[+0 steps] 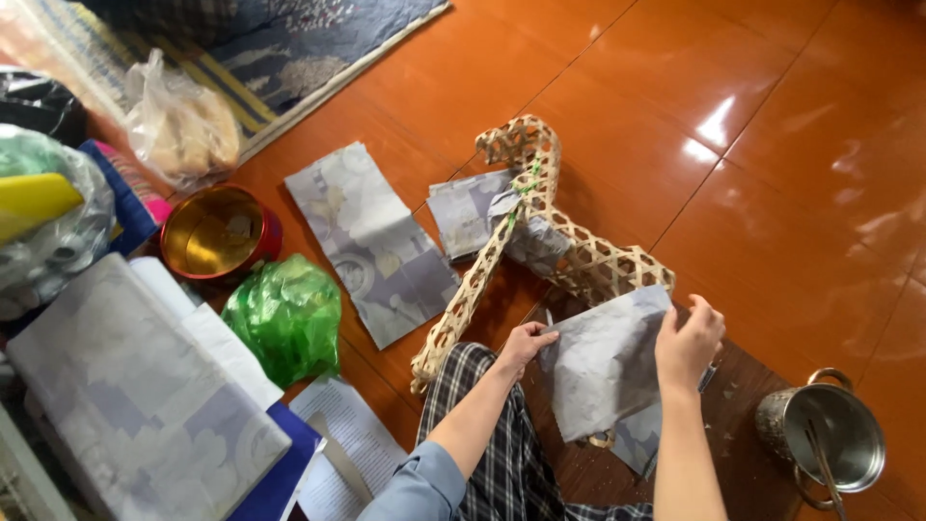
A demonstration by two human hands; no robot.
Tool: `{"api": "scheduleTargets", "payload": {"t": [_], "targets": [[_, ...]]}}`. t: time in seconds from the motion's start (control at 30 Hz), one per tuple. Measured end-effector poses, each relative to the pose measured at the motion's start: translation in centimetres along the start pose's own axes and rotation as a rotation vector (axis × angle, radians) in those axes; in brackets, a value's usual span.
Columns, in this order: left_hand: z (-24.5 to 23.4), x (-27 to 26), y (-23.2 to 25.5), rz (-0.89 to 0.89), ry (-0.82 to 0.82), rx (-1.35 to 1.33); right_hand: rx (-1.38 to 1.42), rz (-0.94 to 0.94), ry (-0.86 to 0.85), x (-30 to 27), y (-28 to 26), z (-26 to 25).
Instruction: Applying glue to paper sheets and pasting them onto a woven giraffe frame
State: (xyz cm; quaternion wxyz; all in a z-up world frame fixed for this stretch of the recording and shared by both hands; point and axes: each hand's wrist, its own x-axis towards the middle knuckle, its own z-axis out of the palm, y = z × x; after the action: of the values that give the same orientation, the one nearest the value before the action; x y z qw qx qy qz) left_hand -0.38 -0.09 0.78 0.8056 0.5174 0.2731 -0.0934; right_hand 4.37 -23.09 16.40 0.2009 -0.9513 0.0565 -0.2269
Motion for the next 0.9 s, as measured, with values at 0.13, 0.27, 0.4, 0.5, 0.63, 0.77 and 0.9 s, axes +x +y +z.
{"api": "scheduleTargets", "payload": {"t": [0.13,0.27,0.4,0.5,0.63,0.77,0.9], "targets": [[0.6,-2.1,3.3,-0.048,-0.038,0.137,0.215,-0.114,0.102,-3.3,-1.3,-1.9],[1.4,-4.2,5.9,-0.122,-0.047,0.281,0.301,-0.079,0.058,-7.5,-1.7,-2.2],[1.4,-3.2,4.8,-0.094,-0.04,0.201,0.338,0.225,-0.251,-9.1,-7.4,-6.1],[1.4,-3.5,4.8,-0.112,-0.024,0.201,0.34,0.179,-0.247,-10.2,-6.0,-4.7],[1.5,-3.4,5.1,-0.108,-0.015,0.229,0.349,0.24,-0.324,-10.1,-6.0,-4.3],[1.6,-3.3,5.1,-0.11,-0.006,0.225,0.338,0.308,-0.409,-9.5,-7.8,-5.9],[1.6,-2.8,5.0,-0.092,0.005,0.215,0.347,0.329,-0.43,-9.1,-8.3,-6.1]]}}
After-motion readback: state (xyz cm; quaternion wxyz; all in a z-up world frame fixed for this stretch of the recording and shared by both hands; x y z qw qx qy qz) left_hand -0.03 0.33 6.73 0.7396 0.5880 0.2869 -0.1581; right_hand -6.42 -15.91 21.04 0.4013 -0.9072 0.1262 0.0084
